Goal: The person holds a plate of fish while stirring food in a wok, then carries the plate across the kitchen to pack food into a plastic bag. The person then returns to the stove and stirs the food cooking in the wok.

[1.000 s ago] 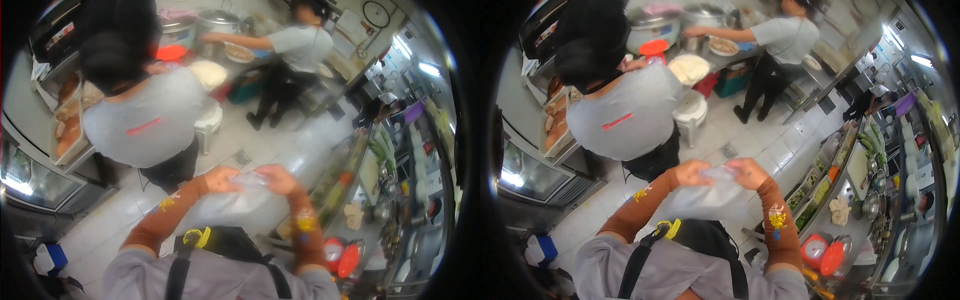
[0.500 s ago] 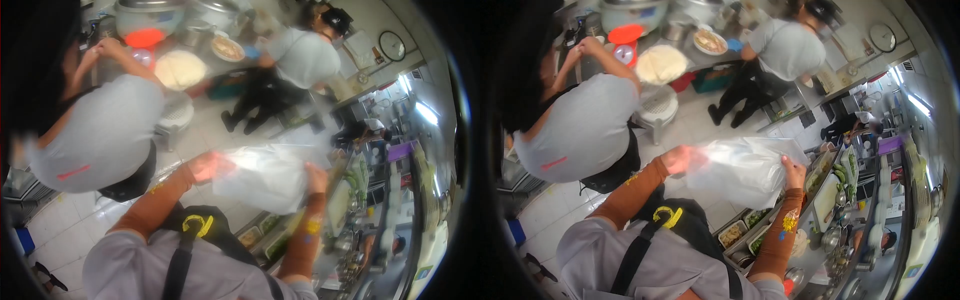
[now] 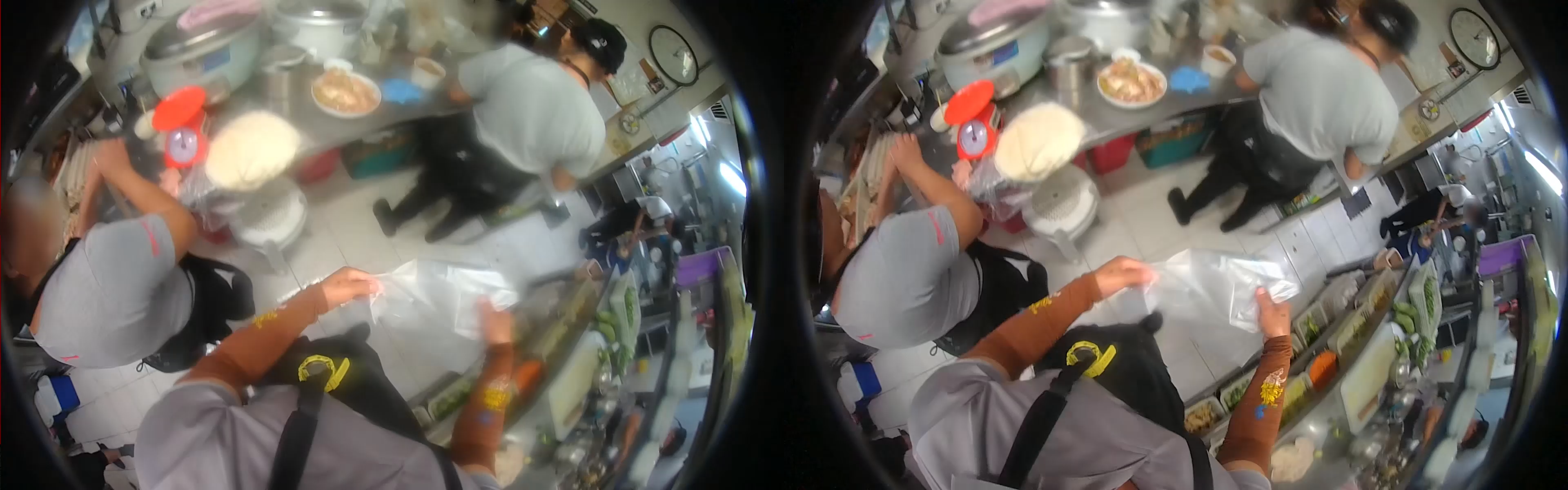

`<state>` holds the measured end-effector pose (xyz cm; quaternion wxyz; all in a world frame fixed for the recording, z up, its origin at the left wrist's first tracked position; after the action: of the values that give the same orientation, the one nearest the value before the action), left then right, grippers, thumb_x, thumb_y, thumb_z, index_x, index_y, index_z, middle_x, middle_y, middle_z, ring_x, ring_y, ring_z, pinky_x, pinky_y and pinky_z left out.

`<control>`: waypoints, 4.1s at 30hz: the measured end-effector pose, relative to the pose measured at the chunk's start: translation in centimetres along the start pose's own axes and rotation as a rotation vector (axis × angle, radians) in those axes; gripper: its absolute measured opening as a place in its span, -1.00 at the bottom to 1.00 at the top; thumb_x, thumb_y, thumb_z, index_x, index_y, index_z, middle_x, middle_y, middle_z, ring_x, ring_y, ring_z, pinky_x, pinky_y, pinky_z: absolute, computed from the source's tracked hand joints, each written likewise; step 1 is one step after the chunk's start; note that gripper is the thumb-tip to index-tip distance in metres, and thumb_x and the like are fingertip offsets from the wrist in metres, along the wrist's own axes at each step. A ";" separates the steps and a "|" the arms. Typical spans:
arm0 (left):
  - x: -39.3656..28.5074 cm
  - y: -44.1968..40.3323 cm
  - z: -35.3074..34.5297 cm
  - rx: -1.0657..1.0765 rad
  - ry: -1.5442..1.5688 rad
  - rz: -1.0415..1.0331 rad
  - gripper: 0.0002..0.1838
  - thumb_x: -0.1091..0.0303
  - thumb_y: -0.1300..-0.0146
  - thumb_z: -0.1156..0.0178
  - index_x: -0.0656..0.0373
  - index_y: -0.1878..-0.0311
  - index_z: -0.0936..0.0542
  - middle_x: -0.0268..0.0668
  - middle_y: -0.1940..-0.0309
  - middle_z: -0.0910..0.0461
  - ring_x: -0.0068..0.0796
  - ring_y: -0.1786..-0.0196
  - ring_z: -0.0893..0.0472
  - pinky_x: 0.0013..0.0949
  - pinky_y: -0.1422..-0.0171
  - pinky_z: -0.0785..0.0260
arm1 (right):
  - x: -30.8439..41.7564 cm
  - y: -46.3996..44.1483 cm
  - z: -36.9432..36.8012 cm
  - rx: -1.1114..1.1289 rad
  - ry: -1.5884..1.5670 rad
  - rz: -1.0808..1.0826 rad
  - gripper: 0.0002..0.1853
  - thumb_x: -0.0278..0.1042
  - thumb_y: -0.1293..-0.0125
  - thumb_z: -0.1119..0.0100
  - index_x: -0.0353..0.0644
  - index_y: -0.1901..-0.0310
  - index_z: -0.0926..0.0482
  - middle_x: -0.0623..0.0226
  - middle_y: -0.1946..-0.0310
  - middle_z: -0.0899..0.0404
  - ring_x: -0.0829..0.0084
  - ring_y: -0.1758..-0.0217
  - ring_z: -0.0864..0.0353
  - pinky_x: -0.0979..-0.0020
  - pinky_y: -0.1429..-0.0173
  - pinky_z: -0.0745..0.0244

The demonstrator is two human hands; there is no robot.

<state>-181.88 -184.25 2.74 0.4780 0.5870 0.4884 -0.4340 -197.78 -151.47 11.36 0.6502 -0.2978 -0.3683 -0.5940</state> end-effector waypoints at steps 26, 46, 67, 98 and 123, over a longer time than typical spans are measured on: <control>-6.4 -5.7 11.4 -1.060 -0.305 -0.237 -0.69 0.18 -0.27 -0.32 0.17 0.48 -0.56 -0.29 0.59 -0.59 -0.55 0.46 -0.55 -0.40 0.33 -0.42 | 14.0 -15.4 -16.3 0.744 -0.586 0.145 -0.86 -0.35 -0.40 -0.16 -0.23 0.14 -0.60 0.40 0.30 -0.62 0.56 0.37 -0.59 0.49 0.28 -0.57; -15.5 -25.5 14.2 -0.697 -0.937 -0.047 -0.47 0.12 -0.31 -0.23 0.23 -0.21 -0.39 0.01 -0.05 -0.53 -0.11 -0.07 -0.59 -0.22 -0.13 -0.43 | 25.6 -34.6 -20.0 0.400 -0.070 1.010 -0.73 -0.17 -0.33 -0.26 -0.22 0.39 -0.58 0.18 0.55 -0.59 0.22 0.48 -0.62 0.23 0.34 -0.51; -21.5 -27.5 23.8 -1.201 -0.794 0.008 -0.71 0.22 -0.32 -0.23 0.26 0.08 -0.54 -0.19 0.27 -0.66 -0.10 0.17 -0.66 -0.21 -0.01 -0.51 | 38.5 -47.1 -40.6 1.609 0.038 0.734 -0.81 -0.27 -0.24 -0.39 -0.22 0.31 -0.65 0.46 0.42 -0.64 0.67 0.35 -0.55 0.54 0.23 -0.50; -38.1 -28.2 25.7 -1.375 -0.527 0.222 -0.75 0.25 -0.34 -0.12 0.28 0.23 -0.58 -0.16 0.41 -0.59 -0.38 0.30 -0.59 -0.32 0.16 -0.43 | 35.6 -69.1 -39.2 1.348 -0.358 0.127 -0.71 -0.33 -0.34 -0.01 -0.17 -0.06 -0.35 0.22 0.45 -0.59 0.45 0.63 -0.57 0.43 0.63 -0.49; -46.5 -48.4 31.1 -0.770 -1.297 0.157 -0.73 0.42 -0.13 -0.11 0.19 0.10 -0.64 -0.04 0.28 -0.63 -0.03 0.19 -0.61 -0.09 0.08 -0.47 | 33.7 -63.9 -30.5 1.567 -0.385 0.036 -0.62 -0.42 -0.36 -0.02 -0.27 -0.17 -0.28 0.15 0.26 -0.58 0.43 0.58 -0.61 0.49 0.60 -0.54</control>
<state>-237.84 -219.11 36.34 0.8703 0.0387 0.1832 -0.4556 -256.55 -202.78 19.37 0.6045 0.1417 -0.7786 -0.0908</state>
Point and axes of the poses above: each hand's wrist, its own y-axis away from the middle knuckle, its own z-axis out of the back of the hand, x = y × z, the point moved 1 cm from there along -y, towards the middle knuckle
